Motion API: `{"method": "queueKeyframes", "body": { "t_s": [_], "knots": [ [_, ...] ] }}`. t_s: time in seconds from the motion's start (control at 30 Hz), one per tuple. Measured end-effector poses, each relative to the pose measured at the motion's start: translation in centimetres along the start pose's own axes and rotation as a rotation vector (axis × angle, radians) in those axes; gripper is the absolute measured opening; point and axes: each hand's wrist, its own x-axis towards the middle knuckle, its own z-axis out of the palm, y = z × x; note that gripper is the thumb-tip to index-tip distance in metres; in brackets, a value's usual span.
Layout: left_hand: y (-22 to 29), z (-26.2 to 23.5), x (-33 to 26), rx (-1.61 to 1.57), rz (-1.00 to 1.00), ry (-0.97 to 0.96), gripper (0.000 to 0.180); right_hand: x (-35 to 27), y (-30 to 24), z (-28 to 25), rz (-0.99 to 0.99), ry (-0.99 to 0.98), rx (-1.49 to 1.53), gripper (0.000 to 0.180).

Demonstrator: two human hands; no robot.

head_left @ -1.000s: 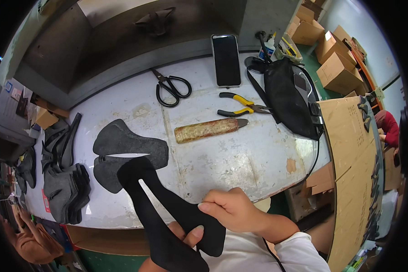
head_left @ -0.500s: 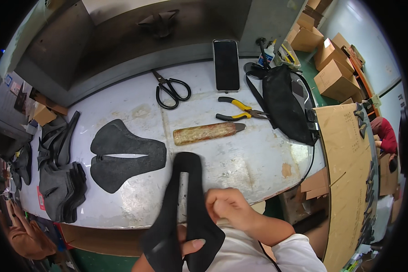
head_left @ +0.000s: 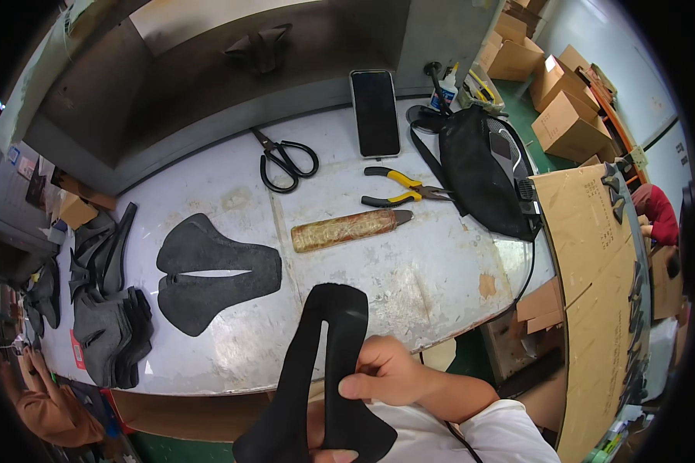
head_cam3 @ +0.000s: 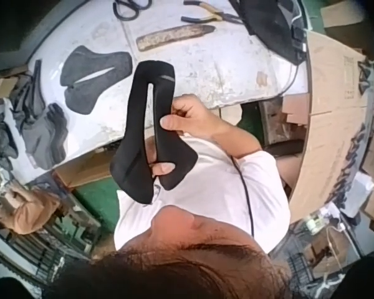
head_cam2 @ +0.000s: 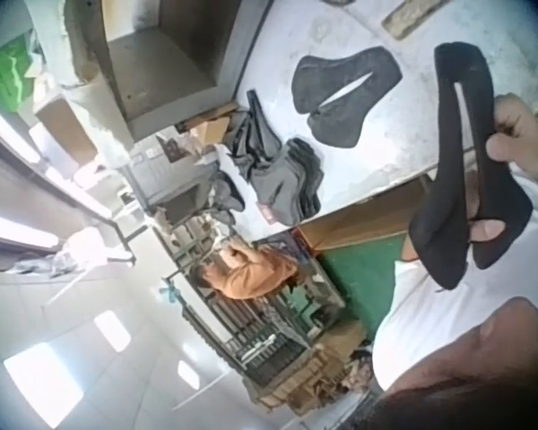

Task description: Fitting and aligning covers onto bicycle saddle bases at a workbench.

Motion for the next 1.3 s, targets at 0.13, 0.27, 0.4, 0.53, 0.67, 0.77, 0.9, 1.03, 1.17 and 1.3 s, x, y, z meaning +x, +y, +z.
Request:
{"method": "queueKeyframes", "body": {
  "t_s": [0.13,0.27,0.4,0.53,0.67,0.77,0.9,1.03,1.17,1.3],
  "knots": [
    [0.4,0.5,0.3,-0.044,0.087,-0.142,0.081,-0.4,2.9,-1.5,-0.241,-0.184,-0.101,0.032],
    [-0.4,-0.5,1.0,-0.04,0.119,-0.244,0.072,-0.9,4.4,-0.4,-0.197,-0.128,0.173,0.035],
    [-1.8,-2.7,2.4,-0.006,0.143,-0.357,0.049,-0.2,4.3,-0.8,-0.083,-0.119,0.215,0.059],
    [-0.2,-3.1,3.2,0.087,0.173,-0.123,0.039,-1.1,2.3,-0.8,-0.087,-0.084,0.07,0.081],
    [-3.6,-3.2,2.9,-0.033,0.239,0.395,0.044,-0.6,1.8,-0.2,-0.255,0.054,-0.427,0.047],
    [-3.5,-2.3,4.9,-0.011,0.296,0.59,0.05,0.9,1.7,-0.5,-0.511,0.192,-0.853,0.027],
    [-5.5,-2.2,5.5,-0.155,0.215,0.553,0.062,1.4,1.8,-0.8,-0.728,0.259,-1.058,0.026],
    [-5.9,-2.5,6.5,-0.277,0.374,0.331,0.081,2.0,2.1,0.3,-0.592,0.267,-0.926,0.025],
    [-6.3,-3.4,7.1,-0.653,0.346,0.275,0.089,1.4,2.5,0.9,-0.466,0.24,-0.767,0.023],
    [-9.1,-6.1,6.9,-0.736,0.412,0.051,0.084,1.2,2.7,0.9,-0.252,0.204,-0.525,0.027]
  ]
}}
